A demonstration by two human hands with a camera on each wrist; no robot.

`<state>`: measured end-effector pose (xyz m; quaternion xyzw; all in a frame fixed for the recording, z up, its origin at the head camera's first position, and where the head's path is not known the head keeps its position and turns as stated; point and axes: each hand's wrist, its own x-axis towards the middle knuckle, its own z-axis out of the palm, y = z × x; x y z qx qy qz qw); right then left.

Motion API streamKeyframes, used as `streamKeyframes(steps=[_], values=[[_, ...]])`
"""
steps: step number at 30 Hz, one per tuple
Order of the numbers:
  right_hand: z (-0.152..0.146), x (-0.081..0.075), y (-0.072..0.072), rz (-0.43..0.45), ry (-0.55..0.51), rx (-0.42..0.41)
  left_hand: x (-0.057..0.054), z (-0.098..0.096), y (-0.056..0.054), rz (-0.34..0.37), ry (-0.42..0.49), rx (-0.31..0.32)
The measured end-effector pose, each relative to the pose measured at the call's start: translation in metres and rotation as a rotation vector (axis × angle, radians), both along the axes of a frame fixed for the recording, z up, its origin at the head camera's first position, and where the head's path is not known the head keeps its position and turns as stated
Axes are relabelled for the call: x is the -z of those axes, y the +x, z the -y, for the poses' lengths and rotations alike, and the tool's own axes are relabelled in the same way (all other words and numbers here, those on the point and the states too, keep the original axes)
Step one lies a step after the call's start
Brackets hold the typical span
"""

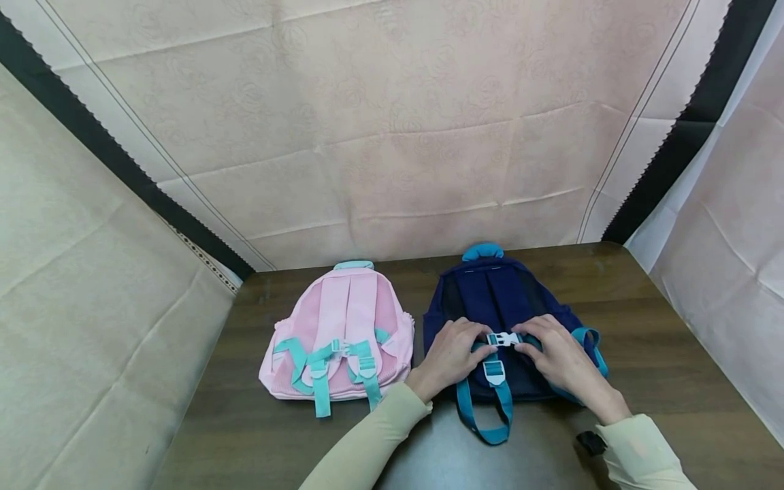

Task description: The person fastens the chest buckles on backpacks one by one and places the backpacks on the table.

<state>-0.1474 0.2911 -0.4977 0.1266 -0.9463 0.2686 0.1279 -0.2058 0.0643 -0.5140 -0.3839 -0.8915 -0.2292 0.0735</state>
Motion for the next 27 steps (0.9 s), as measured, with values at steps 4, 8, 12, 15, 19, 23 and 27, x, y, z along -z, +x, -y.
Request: streamKeyframes(steps=[4,8,12,15,19,23,27], values=[[0.001,0.000,-0.001,-0.009,0.011,-0.003,0.000,-0.002,-0.001,-0.026,-0.007,-0.001],[0.000,0.001,-0.002,-0.035,0.020,-0.009,0.000,-0.005,-0.001,-0.053,-0.020,-0.002],[0.001,0.001,-0.001,-0.043,0.015,-0.009,0.000,-0.008,-0.001,-0.066,-0.033,-0.011],[0.001,0.000,-0.001,-0.049,0.016,-0.012,0.000,-0.009,-0.001,-0.070,-0.038,-0.013],[0.001,0.000,-0.001,-0.063,0.023,-0.019,0.001,-0.010,-0.002,-0.073,-0.037,-0.013],[0.002,0.000,-0.002,-0.062,0.020,-0.027,0.003,-0.012,-0.002,-0.085,-0.040,-0.011],[0.002,0.001,-0.002,-0.050,0.019,-0.037,0.002,-0.013,-0.002,-0.084,-0.046,-0.009]])
